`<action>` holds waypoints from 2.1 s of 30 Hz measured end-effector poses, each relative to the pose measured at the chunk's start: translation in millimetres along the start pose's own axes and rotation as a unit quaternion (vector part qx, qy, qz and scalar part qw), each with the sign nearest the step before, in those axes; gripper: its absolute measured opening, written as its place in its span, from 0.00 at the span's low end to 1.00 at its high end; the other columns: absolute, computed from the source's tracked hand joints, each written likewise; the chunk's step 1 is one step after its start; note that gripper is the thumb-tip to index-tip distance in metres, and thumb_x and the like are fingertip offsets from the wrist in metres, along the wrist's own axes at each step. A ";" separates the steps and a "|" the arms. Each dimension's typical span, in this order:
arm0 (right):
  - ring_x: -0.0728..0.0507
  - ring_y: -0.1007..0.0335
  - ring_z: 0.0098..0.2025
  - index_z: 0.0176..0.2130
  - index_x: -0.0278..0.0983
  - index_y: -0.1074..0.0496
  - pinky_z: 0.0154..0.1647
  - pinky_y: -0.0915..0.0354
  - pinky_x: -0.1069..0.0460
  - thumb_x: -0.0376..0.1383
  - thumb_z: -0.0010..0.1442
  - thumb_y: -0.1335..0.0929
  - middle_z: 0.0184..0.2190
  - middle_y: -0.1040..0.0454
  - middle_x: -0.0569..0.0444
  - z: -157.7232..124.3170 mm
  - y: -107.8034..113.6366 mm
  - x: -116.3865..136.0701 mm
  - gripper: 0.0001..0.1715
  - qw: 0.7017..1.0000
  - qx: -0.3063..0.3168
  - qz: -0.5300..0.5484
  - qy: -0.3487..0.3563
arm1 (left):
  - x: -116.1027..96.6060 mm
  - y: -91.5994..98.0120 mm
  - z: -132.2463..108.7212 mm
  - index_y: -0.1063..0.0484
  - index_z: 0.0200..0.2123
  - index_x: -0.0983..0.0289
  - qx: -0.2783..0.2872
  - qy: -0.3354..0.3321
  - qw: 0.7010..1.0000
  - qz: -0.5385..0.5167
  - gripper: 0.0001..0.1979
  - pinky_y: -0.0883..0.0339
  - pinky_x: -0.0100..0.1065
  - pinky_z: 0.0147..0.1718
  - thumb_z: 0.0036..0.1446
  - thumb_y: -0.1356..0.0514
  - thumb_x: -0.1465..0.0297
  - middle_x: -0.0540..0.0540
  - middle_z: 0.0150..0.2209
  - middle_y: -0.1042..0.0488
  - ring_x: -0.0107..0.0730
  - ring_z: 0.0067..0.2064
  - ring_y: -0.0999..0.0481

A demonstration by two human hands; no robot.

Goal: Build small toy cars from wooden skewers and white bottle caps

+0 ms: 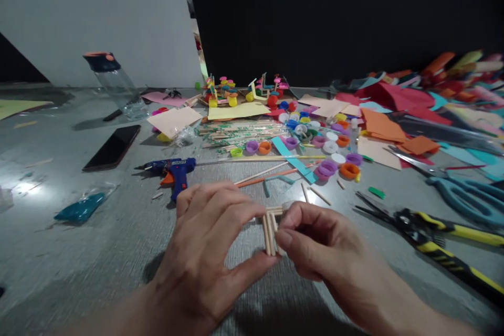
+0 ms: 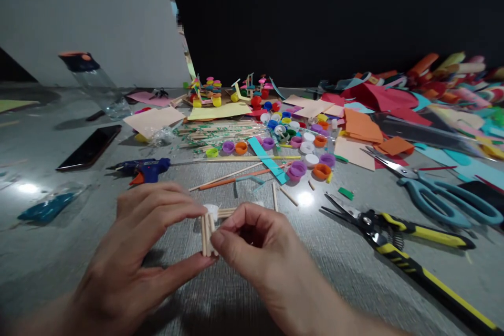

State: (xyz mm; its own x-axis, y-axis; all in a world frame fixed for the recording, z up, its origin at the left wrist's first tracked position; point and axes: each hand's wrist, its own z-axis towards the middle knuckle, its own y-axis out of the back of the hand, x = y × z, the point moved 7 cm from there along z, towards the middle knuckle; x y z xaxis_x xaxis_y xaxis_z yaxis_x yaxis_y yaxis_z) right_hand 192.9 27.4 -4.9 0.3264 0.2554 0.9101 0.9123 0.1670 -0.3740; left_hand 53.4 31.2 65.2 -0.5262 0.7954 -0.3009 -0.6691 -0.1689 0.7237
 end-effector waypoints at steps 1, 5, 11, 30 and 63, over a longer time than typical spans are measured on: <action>0.56 0.54 0.20 0.28 0.38 0.29 0.19 0.53 0.57 0.42 0.57 0.23 0.21 0.36 0.65 0.3 -0.4 -0.4 0.15 1.000 0.002 0.002 -0.001 | -0.3 0.2 0.0 0.30 0.47 0.62 -0.002 -0.001 1.000 0.000 0.13 0.42 0.48 0.51 0.61 0.35 0.65 0.55 0.43 0.24 0.46 0.51 0.29; 0.56 0.55 0.20 0.28 0.38 0.29 0.19 0.53 0.57 0.43 0.57 0.23 0.22 0.35 0.65 0.7 -0.8 -0.7 0.16 1.000 0.001 -0.001 -0.004 | -2.6 -1.0 -0.5 0.30 0.47 0.63 0.001 -0.013 1.000 -0.003 0.13 0.43 0.47 0.51 0.62 0.35 0.65 0.55 0.43 0.24 0.45 0.51 0.30; 0.56 0.55 0.19 0.28 0.39 0.28 0.18 0.54 0.57 0.42 0.56 0.23 0.21 0.37 0.65 -1.2 -1.2 -0.9 0.15 1.000 0.000 0.003 -0.009 | -3.3 -1.7 -1.6 0.31 0.48 0.63 0.005 -0.018 1.000 -0.007 0.13 0.42 0.47 0.51 0.62 0.35 0.66 0.55 0.44 0.25 0.44 0.52 0.31; 0.54 0.56 0.19 0.27 0.39 0.28 0.18 0.56 0.56 0.39 0.55 0.22 0.20 0.38 0.64 0.1 2.7 -4.4 0.14 1.000 -0.005 -0.016 -0.017 | -4.2 -1.3 -3.3 0.30 0.49 0.62 0.010 -0.021 1.000 0.006 0.14 0.42 0.48 0.52 0.61 0.35 0.70 0.54 0.44 0.24 0.45 0.51 0.29; 0.52 0.56 0.21 0.26 0.39 0.28 0.22 0.51 0.53 0.48 0.58 0.25 0.19 0.42 0.63 -0.9 11.1 7.8 0.19 0.992 -0.034 -0.123 0.021 | 1.1 -4.8 -4.9 0.30 0.53 0.60 0.041 -0.016 0.999 -0.027 0.16 0.38 0.46 0.51 0.62 0.36 0.73 0.54 0.45 0.23 0.42 0.52 0.28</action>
State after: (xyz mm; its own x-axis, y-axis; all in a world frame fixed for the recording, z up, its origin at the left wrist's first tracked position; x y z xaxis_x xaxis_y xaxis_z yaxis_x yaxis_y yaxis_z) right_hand 205.9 30.4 -1.7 0.1009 0.1751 0.9794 0.9795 0.1548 -0.1286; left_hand 53.5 30.1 58.4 -0.4723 0.8204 -0.3222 -0.6507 -0.0780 0.7553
